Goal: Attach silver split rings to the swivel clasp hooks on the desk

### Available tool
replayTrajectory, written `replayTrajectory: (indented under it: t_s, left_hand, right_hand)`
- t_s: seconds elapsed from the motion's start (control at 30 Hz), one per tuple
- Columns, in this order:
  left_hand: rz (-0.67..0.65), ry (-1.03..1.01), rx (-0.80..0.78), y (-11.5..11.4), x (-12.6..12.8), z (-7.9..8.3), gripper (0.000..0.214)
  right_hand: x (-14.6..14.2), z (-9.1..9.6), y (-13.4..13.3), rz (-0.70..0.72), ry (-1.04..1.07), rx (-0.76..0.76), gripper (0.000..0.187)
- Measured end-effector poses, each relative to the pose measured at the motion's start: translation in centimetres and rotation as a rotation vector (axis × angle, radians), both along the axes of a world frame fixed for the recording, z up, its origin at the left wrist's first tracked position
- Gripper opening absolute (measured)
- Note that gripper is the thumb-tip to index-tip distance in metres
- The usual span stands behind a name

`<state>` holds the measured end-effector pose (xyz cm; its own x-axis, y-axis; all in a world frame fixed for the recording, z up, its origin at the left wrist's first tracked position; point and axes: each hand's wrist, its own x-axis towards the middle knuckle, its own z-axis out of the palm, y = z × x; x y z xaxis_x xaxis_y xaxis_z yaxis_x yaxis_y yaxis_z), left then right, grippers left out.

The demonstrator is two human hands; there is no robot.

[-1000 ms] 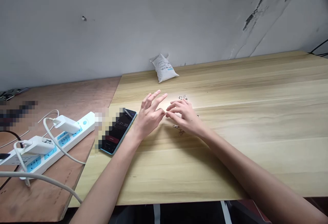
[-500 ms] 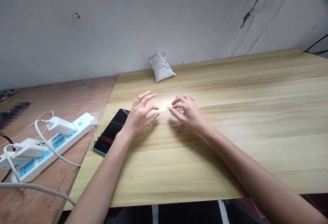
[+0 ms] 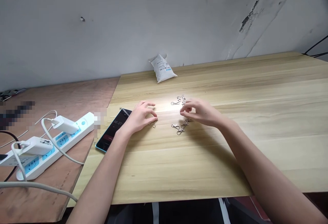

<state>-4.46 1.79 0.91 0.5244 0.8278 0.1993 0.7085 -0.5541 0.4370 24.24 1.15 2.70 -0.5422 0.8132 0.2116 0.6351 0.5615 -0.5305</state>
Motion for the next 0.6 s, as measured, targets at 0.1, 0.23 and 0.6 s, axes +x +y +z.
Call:
replayTrajectory:
  t_s: [0.1, 0.23, 0.6]
  left_hand:
    - [-0.008, -0.006, -0.007, -0.1, 0.1, 0.1, 0.016]
    - [-0.008, -0.018, -0.043, -0.4, 0.3, 0.6, 0.016]
    - [0.017, -0.036, -0.132, -0.2, 0.3, -0.2, 0.014]
  right_hand:
    - [1.0, 0.8, -0.5, -0.021, -0.067, -0.175, 0.018]
    - [2.3, 0.6, -0.4, -0.05, -0.169, -0.261, 0.009]
    - [0.2, 0.4, -1.0, -0.073, -0.26, -0.187, 0.012]
